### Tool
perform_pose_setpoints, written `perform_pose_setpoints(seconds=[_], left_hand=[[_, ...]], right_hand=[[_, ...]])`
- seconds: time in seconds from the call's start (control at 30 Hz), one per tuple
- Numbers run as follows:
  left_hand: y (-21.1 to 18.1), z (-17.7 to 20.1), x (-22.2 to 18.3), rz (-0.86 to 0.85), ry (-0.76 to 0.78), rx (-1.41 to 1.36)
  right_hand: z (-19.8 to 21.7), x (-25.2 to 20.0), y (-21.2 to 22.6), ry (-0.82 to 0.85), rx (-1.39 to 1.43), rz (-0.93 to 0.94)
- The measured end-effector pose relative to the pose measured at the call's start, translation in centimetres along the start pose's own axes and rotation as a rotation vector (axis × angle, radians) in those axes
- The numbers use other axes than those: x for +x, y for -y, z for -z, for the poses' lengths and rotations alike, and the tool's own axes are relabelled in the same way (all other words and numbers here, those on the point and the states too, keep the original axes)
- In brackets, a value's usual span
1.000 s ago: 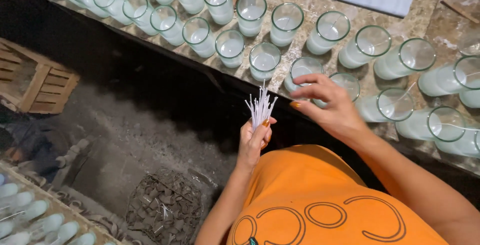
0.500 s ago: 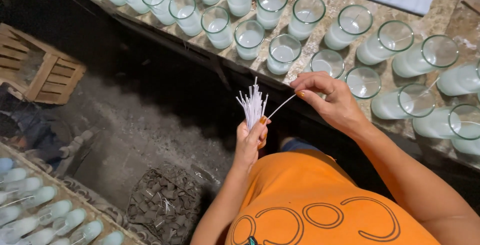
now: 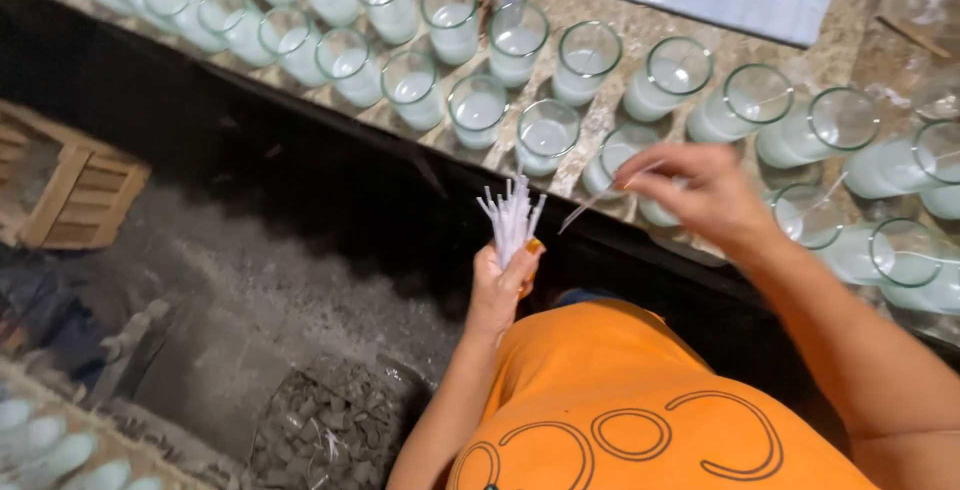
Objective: The person is placing individual candle wicks into a series of glass jars arranged in rows on a workbench.
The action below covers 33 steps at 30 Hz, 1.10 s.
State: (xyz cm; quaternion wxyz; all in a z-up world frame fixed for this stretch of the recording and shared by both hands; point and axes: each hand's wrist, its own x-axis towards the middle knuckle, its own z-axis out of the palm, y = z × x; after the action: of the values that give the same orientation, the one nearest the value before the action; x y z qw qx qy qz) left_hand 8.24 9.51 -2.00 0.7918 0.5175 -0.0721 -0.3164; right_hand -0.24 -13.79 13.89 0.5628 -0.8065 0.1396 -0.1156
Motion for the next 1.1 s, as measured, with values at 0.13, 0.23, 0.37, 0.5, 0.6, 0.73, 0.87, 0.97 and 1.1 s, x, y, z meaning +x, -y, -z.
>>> perform_pose_setpoints(seconds=[0.13, 0.23, 0.37, 0.5, 0.6, 0.73, 0.87, 0.97, 1.1], left_hand=[[-1.4, 0.1, 1.3, 0.141, -0.114, 0.113], [-1.2, 0.4, 2.0, 0.027, -0.087, 0.103], [-0.5, 0.6, 2.5, 0.05, -0.101, 0.091], [-0.6, 0.1, 2.9, 0.065, -0.102, 0.094], [-0.5, -0.1, 2.9, 0.069, -0.105, 0.087], [-0.1, -0.2, 2.7, 0.086, -0.1, 0.075], [0.3, -0.2, 2.7, 0.078, -0.099, 0.07], [0.5, -0.3, 2.8, 0.081, -0.101, 0.061], [0.2, -0.4, 2.8, 0.076, -0.121, 0.066]], right_hand=[[3.6, 0.3, 0.6, -0.101, -0.478, 0.172], [3.4, 0.8, -6.0, -0.193, -0.719, 0.146], [2.1, 1.3, -8.6, -0.212, -0.772, 0.083], [1.6, 1.7, -8.9, -0.182, -0.753, 0.033], [1.5, 1.9, -8.2, -0.155, -0.72, -0.001], [2.2, 2.4, -6.5, -0.08, -0.699, -0.12], [2.9, 3.5, -4.0, -0.007, -0.697, -0.154], [3.6, 4.4, -4.1, 0.053, -0.659, -0.161], [4.0, 5.3, -4.7, 0.138, -0.644, -0.153]])
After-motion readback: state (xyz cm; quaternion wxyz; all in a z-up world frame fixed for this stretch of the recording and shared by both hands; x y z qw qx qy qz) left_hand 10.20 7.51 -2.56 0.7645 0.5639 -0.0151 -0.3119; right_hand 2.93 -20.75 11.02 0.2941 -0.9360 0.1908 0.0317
